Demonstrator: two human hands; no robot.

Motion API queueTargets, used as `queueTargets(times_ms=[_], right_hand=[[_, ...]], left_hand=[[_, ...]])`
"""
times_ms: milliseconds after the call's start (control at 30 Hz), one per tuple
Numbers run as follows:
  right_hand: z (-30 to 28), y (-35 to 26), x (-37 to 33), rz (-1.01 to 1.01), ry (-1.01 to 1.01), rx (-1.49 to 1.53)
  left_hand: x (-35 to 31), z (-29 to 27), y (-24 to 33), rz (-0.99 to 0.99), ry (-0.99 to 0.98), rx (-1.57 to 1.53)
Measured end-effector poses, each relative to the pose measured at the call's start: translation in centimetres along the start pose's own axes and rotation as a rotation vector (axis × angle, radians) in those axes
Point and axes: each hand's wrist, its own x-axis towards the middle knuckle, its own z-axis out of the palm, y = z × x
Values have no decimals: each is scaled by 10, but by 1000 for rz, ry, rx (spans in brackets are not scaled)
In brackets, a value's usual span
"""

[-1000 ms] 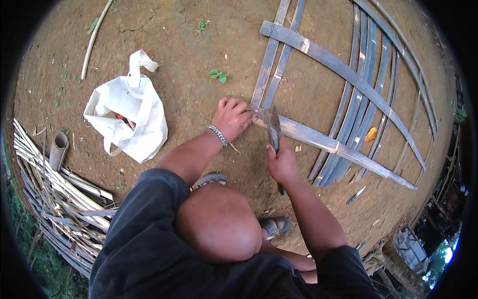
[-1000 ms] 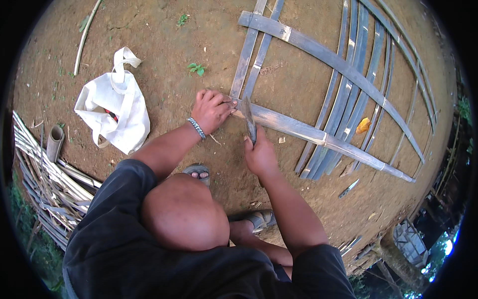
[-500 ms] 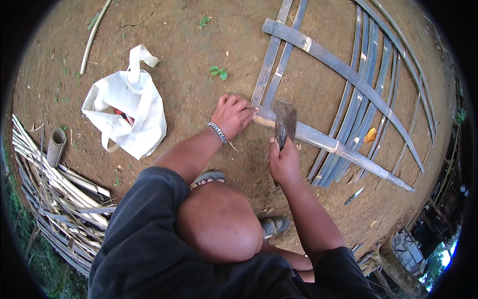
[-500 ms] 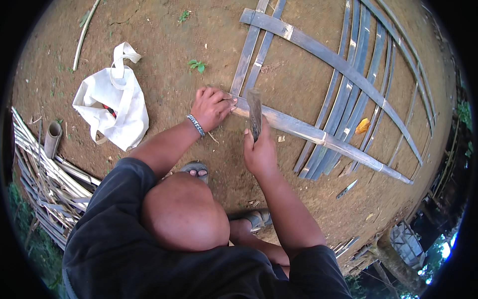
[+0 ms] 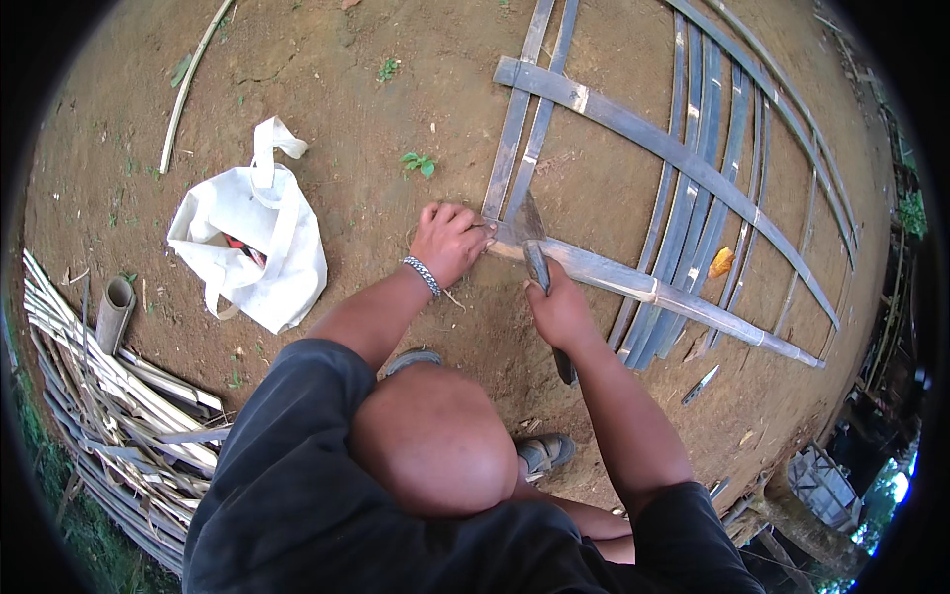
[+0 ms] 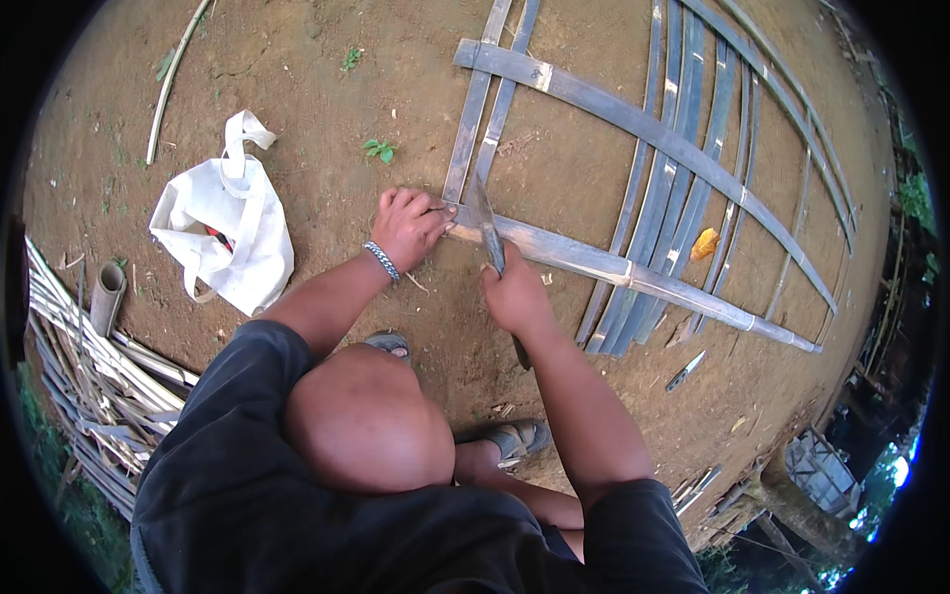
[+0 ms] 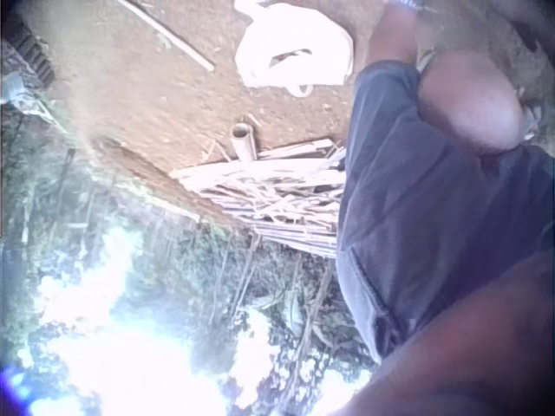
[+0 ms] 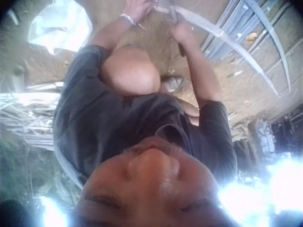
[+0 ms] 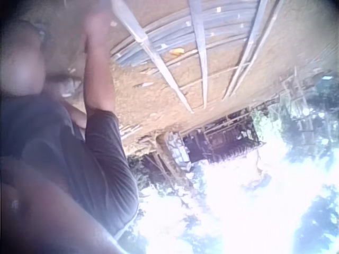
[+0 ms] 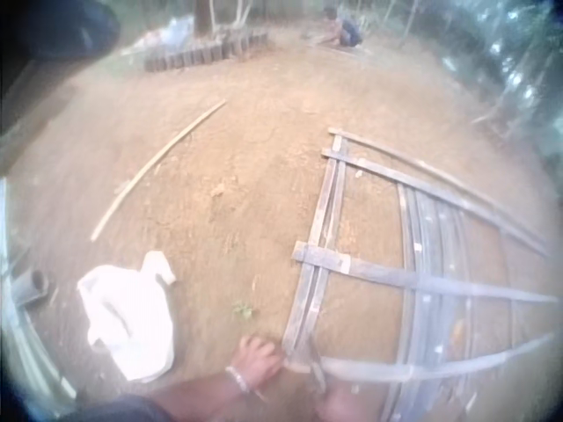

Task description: The person assembles a large bamboo frame by positioning long strips of bamboo across a base and hammering small pegs or nails through the joints using an axe head.

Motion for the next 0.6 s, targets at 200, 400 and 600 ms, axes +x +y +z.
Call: queueTargets(times_ms=[200,400,600], right_hand=[[18,76,-49,109,244,227],[52,165,-108,108,371,59],[74,175,-136,219,275,145]], left_hand=[[7,-4,-1,-74,-44,-139],[21,-4,10,-542,73,-459],[67,-11,-3,-768,-402,-483]])
